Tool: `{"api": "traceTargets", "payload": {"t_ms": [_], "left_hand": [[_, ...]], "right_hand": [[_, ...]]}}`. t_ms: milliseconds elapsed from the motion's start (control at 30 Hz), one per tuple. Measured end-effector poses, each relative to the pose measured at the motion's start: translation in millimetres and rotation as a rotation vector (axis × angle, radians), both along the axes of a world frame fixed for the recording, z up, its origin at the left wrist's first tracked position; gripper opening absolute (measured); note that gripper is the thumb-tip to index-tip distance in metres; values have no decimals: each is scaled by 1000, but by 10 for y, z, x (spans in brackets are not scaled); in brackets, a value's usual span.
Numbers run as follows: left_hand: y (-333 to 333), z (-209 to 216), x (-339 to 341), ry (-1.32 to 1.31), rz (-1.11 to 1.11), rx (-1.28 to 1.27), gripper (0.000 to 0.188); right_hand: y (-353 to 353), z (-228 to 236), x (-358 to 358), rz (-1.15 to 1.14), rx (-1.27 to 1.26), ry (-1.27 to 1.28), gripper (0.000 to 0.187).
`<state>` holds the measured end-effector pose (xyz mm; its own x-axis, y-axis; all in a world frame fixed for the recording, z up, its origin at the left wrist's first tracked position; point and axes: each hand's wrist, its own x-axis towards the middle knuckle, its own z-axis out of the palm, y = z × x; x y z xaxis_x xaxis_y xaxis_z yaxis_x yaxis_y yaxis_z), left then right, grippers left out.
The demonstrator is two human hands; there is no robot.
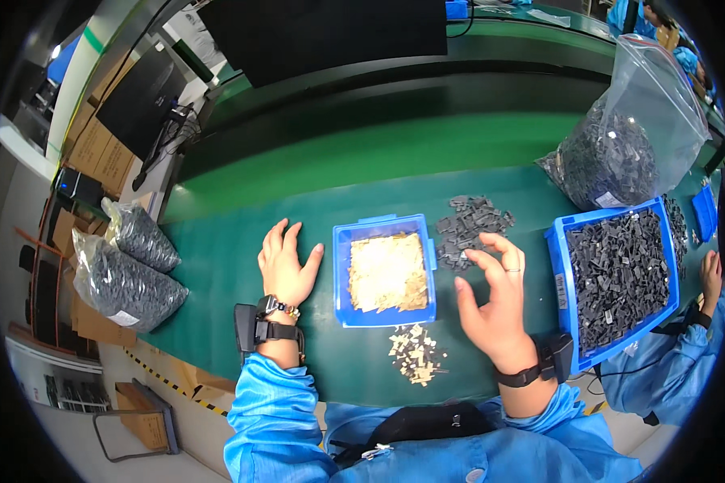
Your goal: Sorting small black and beige plastic or rubber components from a pile into containers on a factory workbench.
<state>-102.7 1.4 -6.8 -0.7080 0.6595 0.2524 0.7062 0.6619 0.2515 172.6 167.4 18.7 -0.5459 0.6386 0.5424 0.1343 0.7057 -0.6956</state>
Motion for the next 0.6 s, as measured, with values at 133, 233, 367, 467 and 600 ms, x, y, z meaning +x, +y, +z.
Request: {"api": "traceTargets", "payload": {"t_ms": [133, 233, 367, 467, 600], "left_hand": [[-19, 16, 5, -3, 7, 10, 58], [24, -12, 7, -26, 50, 75, 58], [189, -120, -164, -478, 67, 558, 46], [280, 25, -62, -1081, -199, 1012, 54], [281, -64, 34, -1366, -597, 995, 96]], "right_hand": [[-49, -27, -53, 129, 61, 130, 24], [-72, -57, -74, 64, 89, 130, 18], [16, -158, -111, -63, 75, 139, 14], [9, -128, 4, -65, -47, 85, 10], [-278, -100, 413, 132, -291, -109, 8]]}}
